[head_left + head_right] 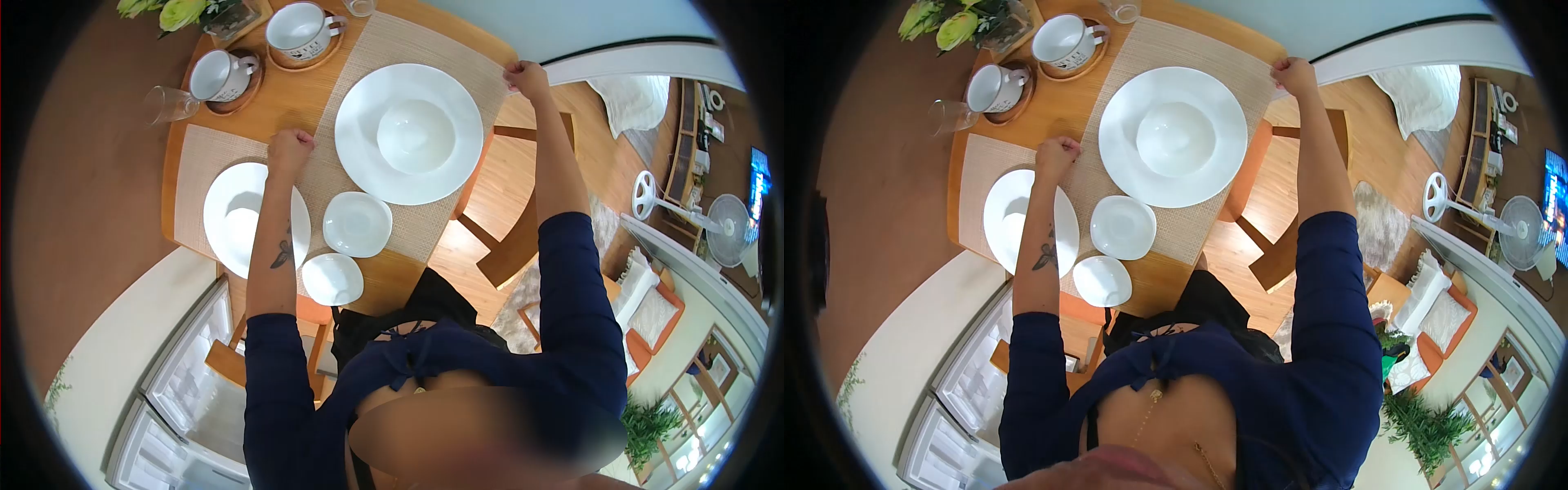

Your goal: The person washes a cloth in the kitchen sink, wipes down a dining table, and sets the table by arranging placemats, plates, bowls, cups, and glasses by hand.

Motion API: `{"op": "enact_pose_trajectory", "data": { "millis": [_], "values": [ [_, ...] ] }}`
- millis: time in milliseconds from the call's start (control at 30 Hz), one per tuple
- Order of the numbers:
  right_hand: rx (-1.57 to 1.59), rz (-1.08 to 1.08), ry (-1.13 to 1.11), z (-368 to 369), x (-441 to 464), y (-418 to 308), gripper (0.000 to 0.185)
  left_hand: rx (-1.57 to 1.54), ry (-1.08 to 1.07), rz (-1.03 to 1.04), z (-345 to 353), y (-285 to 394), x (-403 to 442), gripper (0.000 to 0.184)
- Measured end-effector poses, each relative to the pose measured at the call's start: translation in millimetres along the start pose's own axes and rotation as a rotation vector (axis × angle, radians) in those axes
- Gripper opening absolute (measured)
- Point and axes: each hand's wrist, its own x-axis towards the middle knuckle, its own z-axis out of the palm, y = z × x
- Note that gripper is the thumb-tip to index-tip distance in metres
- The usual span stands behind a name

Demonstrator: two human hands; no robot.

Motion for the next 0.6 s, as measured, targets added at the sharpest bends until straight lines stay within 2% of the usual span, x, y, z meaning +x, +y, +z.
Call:
{"op": "enact_pose_trajectory", "data": {
  "millis": [67,100,167,233,300,333,400,500,600],
  "values": [
    [-0.452,-0.041,0.062,0,6,-9,0.019,-0.011,0.011,0.001,-2,3,-1,0.015],
    [-0.450,-0.055,0.062,4,7,-20,0.019,-0.020,0.012,0.009,-3,5,0,0.017],
    [-0.376,-0.333,0.351,20,9,-43,0.032,-0.050,0.083,0.041,-6,10,4,0.018],
    [-0.165,-0.461,0.292,48,12,-87,0.051,-0.076,0.155,0.068,-8,13,11,0.020],
    [0.085,-0.417,0.156,77,14,-141,0.073,-0.197,0.139,0.008,-11,16,17,0.024],
    [0.093,-0.432,0.147,93,20,-158,0.073,-0.194,0.155,-0.003,-12,18,17,0.024],
    [0.229,-0.518,0.203,121,34,-188,0.088,-0.186,0.215,0.054,-14,13,16,0.022],
    [0.304,-0.515,0.194,150,51,-208,0.097,-0.277,0.248,-0.010,-28,-35,30,0.023],
    [0.302,-0.558,0.301,163,55,-214,0.093,-0.210,0.642,-0.189,-68,-84,34,0.030]
  ]
}}
